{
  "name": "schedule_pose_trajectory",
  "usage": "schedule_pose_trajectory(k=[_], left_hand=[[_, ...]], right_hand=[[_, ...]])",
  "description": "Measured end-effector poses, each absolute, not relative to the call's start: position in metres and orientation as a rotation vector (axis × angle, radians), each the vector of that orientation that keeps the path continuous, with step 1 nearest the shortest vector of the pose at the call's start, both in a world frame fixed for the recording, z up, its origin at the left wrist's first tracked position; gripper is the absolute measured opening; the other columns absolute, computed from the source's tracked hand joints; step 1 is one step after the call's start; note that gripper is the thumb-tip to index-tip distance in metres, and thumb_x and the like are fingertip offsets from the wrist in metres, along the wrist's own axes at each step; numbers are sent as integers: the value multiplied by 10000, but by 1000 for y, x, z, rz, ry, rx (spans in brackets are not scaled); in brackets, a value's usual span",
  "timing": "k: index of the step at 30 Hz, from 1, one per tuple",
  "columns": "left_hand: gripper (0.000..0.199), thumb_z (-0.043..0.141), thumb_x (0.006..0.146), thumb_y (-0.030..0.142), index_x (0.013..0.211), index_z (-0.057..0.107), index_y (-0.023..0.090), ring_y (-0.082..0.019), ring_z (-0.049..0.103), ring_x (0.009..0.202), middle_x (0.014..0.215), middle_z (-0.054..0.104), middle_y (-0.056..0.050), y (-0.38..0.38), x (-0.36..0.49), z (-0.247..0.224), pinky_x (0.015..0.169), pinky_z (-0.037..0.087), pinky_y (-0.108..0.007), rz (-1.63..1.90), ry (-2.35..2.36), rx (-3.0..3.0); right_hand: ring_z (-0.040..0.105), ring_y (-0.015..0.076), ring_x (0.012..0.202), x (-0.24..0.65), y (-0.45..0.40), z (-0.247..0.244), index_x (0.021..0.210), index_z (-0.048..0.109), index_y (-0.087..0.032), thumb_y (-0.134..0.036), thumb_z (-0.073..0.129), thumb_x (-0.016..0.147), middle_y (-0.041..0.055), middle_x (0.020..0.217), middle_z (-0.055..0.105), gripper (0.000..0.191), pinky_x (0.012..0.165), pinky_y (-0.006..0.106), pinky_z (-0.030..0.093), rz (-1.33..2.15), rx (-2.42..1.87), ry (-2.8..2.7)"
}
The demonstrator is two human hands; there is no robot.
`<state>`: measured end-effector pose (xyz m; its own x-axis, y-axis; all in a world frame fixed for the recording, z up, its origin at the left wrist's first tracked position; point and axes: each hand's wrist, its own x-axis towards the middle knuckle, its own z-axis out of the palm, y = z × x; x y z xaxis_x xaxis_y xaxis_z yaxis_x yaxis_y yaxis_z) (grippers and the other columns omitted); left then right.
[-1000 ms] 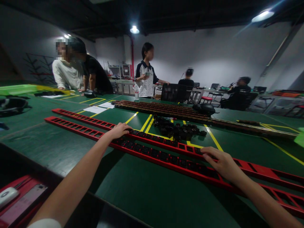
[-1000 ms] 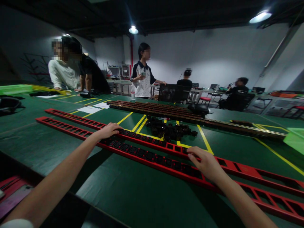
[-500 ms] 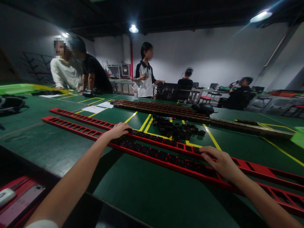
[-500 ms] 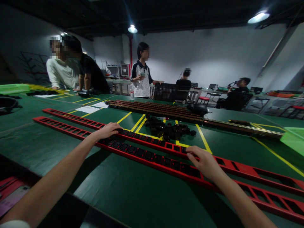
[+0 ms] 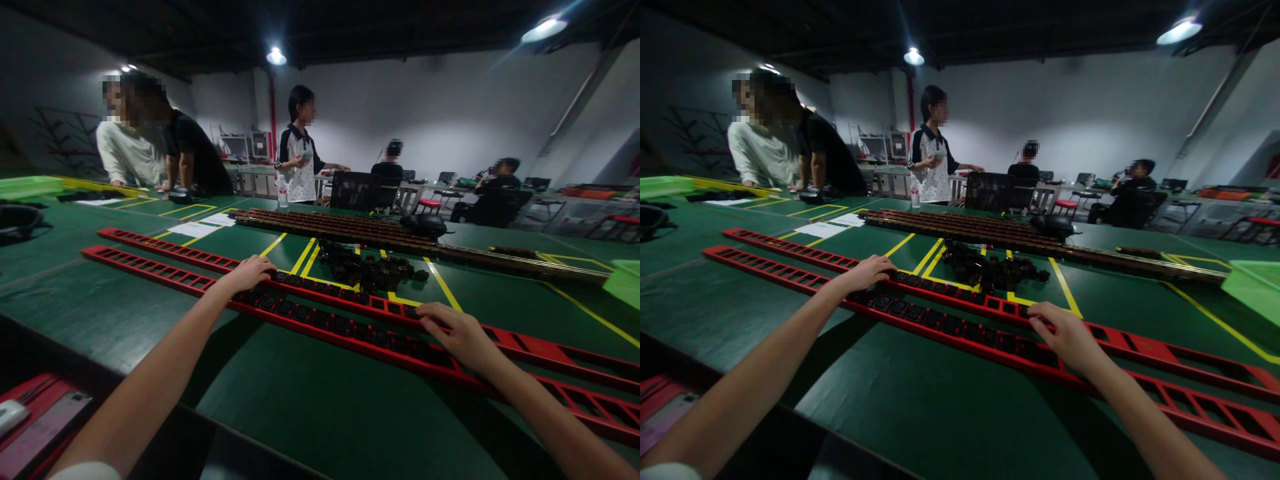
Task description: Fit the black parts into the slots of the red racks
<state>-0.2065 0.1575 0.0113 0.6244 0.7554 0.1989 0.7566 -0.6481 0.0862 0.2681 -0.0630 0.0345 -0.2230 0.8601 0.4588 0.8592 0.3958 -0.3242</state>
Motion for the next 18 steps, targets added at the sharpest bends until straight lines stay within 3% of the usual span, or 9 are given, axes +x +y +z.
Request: schedule_pose_trajectory(k=[13,18], left_hand=[[315,611,825,308,1129,688,282,-251,550,1092,1163,635,-51,169,-206,17,963,432,-355,-252,-1397,-2837],[325,566,867,312,1171,679,283,-252,561,1124,1224,640,-51,161,-207,16,996,404,-372,-259,-1335,-2831]], right_hand=[[697,231,929,269,-63,31,965,688,-237,-373,507,914,61,998,733,232,839,392,572,7,-1458,-2091],[695,231,937,268,-63,32,968,690,-235,-366,501,913,64,1013,733,237,839,386,572,0,-1456,-2089]])
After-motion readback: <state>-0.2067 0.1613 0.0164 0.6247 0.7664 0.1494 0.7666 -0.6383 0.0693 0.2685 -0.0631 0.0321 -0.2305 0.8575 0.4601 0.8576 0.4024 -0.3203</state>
